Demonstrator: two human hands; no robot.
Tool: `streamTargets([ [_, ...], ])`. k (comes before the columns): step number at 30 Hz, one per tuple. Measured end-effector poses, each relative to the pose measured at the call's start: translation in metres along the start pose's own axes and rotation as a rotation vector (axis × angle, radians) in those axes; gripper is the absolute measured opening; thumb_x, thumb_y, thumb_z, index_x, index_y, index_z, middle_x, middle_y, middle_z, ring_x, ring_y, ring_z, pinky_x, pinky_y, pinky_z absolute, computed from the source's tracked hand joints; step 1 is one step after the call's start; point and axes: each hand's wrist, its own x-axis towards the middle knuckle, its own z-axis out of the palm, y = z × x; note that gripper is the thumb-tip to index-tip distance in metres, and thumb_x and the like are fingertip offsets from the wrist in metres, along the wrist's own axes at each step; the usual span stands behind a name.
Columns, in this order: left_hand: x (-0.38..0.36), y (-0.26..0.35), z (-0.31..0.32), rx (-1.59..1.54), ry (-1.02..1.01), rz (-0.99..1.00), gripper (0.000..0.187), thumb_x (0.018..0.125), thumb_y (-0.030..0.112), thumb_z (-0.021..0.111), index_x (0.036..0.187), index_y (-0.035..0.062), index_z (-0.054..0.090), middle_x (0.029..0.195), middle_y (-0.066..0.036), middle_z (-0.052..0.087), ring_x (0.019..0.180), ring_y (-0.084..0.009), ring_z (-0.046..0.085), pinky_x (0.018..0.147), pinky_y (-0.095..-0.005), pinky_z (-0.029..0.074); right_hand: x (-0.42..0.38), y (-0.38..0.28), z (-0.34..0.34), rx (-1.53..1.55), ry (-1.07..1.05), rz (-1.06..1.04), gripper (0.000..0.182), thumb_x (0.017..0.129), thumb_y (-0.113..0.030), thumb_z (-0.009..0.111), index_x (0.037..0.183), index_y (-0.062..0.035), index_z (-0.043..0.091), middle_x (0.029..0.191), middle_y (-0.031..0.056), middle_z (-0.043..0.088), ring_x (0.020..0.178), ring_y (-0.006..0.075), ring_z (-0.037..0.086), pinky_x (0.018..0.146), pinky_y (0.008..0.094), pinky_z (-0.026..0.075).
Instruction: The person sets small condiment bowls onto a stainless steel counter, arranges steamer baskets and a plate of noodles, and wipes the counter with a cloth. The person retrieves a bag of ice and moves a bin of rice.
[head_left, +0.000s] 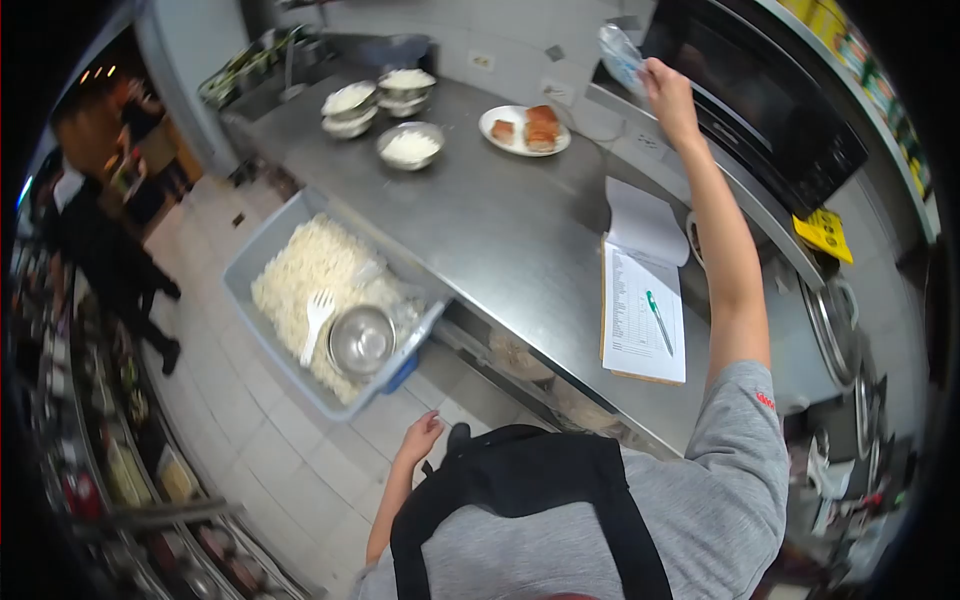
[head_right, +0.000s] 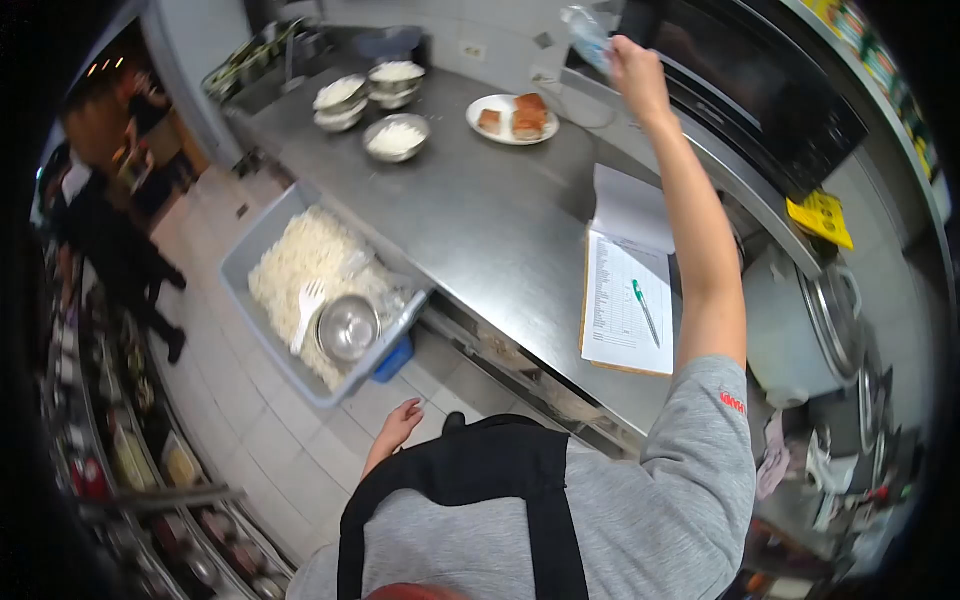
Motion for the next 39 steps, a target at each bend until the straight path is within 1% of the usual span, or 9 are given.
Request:
streamTargets([
  [6, 0.049, 0.221, -0.020, -0.339, -0.456, 0.328, 0.054, 0.085, 0.012, 0.058, 0.134, 0.0063, 0.035, 0.125, -0.013, 0.047, 0.113, -0.0212, 0.049, 0.094, -0.0322, 0.039, -0.085, -0.085, -0.089, 0.315, 0.085, 0.126, 0.007, 0.079, -0.002, 0.059, 0.086, -0.0021, 0.061, 0.071, 0.0125, 0.060, 0.059, 0.0202, 0.057, 0.057, 0.0283, 0.045],
  [7, 0.055, 0.245, -0.014, -0.383, -0.506, 0.366, 0.059, 0.084, 0.011, 0.058, 0.136, 0.0077, 0.031, 0.130, -0.013, 0.043, 0.115, -0.0221, 0.047, 0.094, -0.0338, 0.039, -0.103, -0.097, -0.107, 0.328, 0.023, 0.187, 0.012, 0.080, -0.003, 0.058, 0.091, -0.0007, 0.060, 0.068, 0.0063, 0.056, 0.060, 0.0100, 0.051, 0.056, 0.0246, 0.041],
  [10, 0.066, 0.298, 0.021, -0.779, -0.590, 0.368, 0.073, 0.080, 0.027, 0.065, 0.139, 0.0108, 0.025, 0.137, -0.012, 0.034, 0.124, -0.0273, 0.037, 0.097, -0.0419, 0.038, -0.166, -0.113, -0.141, 0.446, -0.072, 0.266, 0.009, 0.082, -0.010, 0.060, 0.086, -0.0021, 0.061, 0.072, 0.0090, 0.056, 0.064, 0.0141, 0.053, 0.059, 0.0282, 0.043],
  [15, 0.072, 0.267, 0.108, -0.886, -1.256, -0.062, 0.086, 0.067, 0.047, 0.073, 0.133, 0.0068, 0.035, 0.132, -0.012, 0.041, 0.124, -0.0280, 0.037, 0.104, -0.0469, 0.031, -0.297, -0.162, -0.207, 0.744, -0.353, 0.764, 0.013, 0.083, -0.013, 0.057, 0.086, -0.0007, 0.059, 0.072, 0.0071, 0.058, 0.067, 0.0135, 0.053, 0.063, 0.0298, 0.044],
  [17, 0.065, 0.231, 0.153, -0.996, -1.389, -0.555, 0.078, 0.070, 0.036, 0.074, 0.131, 0.0046, 0.036, 0.130, -0.014, 0.044, 0.123, -0.0290, 0.040, 0.106, -0.0472, 0.027, -0.344, -0.179, -0.249, 0.608, -0.271, 0.941, 0.014, 0.079, -0.014, 0.060, 0.080, 0.0004, 0.060, 0.074, 0.0091, 0.063, 0.071, 0.0148, 0.058, 0.065, 0.0307, 0.045],
  [23, -0.049, 0.240, 0.282, -0.129, -1.689, -0.644, 0.056, 0.084, 0.025, 0.059, 0.130, 0.0033, 0.036, 0.127, -0.014, 0.048, 0.118, -0.0307, 0.045, 0.101, -0.0482, 0.033, -0.493, -0.257, -0.400, 0.215, 0.223, 1.351, 0.027, 0.084, -0.021, 0.058, 0.102, -0.0009, 0.055, 0.093, 0.0107, 0.060, 0.084, 0.0157, 0.056, 0.072, 0.0314, 0.046],
  [26, -0.097, 0.227, 0.351, -0.095, -1.678, -0.708, 0.049, 0.087, 0.019, 0.055, 0.129, 0.0029, 0.036, 0.128, -0.015, 0.047, 0.117, -0.0287, 0.046, 0.100, -0.0454, 0.036, -0.520, -0.302, -0.452, 0.301, 0.533, 1.601, 0.042, 0.084, -0.026, 0.060, 0.117, -0.0021, 0.048, 0.108, 0.0119, 0.056, 0.094, 0.0206, 0.056, 0.080, 0.0331, 0.046],
  [33, -0.195, 0.232, 0.457, -0.081, -1.917, -0.770, 0.046, 0.089, 0.016, 0.054, 0.129, 0.0005, 0.037, 0.124, -0.015, 0.050, 0.112, -0.0264, 0.052, 0.095, -0.0420, 0.043, -0.564, -0.324, -0.516, -0.132, 0.307, 1.526, 0.062, 0.074, -0.024, 0.072, 0.123, 0.0001, 0.044, 0.115, 0.0146, 0.055, 0.106, 0.0287, 0.055, 0.088, 0.0350, 0.043],
  [39, -0.224, 0.267, 0.498, -0.196, -1.941, -0.627, 0.047, 0.083, 0.009, 0.061, 0.124, -0.0002, 0.041, 0.117, -0.012, 0.054, 0.105, -0.0208, 0.056, 0.091, -0.0349, 0.046, -0.617, -0.305, -0.542, 0.079, 0.363, 1.800, 0.035, 0.074, -0.013, 0.071, 0.102, 0.0026, 0.058, 0.087, 0.0069, 0.063, 0.084, 0.0162, 0.058, 0.077, 0.0301, 0.045],
])
